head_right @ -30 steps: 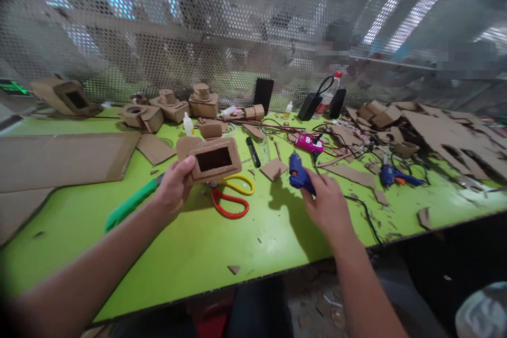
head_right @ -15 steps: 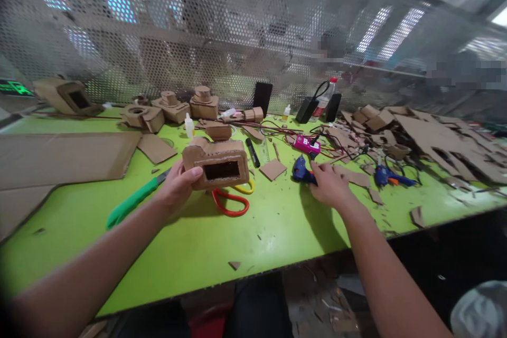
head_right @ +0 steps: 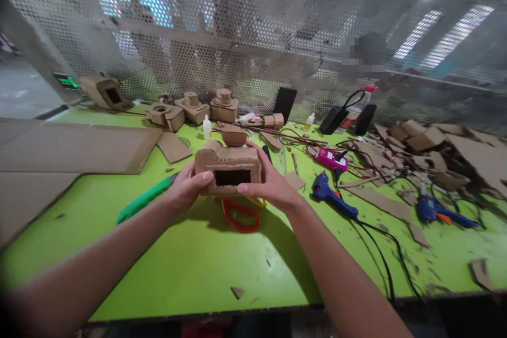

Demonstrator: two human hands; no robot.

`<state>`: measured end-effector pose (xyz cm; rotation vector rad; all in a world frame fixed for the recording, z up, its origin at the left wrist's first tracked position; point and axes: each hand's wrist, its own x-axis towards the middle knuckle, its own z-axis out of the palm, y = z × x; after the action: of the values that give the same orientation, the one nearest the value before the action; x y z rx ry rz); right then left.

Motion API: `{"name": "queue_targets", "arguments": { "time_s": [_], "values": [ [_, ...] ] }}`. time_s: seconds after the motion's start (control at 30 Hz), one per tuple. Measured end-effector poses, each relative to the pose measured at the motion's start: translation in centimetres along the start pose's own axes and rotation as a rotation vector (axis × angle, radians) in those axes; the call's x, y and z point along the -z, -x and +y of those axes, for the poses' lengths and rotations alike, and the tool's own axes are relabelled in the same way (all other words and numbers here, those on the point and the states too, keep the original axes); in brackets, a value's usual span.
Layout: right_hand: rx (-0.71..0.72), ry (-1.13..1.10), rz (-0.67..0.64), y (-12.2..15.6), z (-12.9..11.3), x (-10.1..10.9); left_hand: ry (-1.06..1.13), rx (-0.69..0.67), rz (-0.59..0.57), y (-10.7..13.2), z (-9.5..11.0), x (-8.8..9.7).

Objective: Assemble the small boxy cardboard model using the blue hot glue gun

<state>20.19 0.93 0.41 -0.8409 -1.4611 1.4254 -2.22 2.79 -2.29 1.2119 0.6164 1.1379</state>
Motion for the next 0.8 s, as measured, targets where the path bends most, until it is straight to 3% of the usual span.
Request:
{"name": "queue_targets", "arguments": {
  "time_s": [0.4, 0.6, 0.8],
  "values": [
    [0.055, -0.013, 0.067, 0.7, 1.1, 0.0, -0.02, 0.043, 0.008, 0.3, 0.6, -1.2],
    [0.065, -0.087, 0.052, 1.1, 0.8, -0.9, -0.142, -0.018, 0.062, 0.5, 2.6, -2.3],
    [0.004, -0.177, 0.016, 1.5, 1.2, -2.1, -0.195, 0.015, 0.003, 1.3, 5.1, -3.0]
  ]
}}
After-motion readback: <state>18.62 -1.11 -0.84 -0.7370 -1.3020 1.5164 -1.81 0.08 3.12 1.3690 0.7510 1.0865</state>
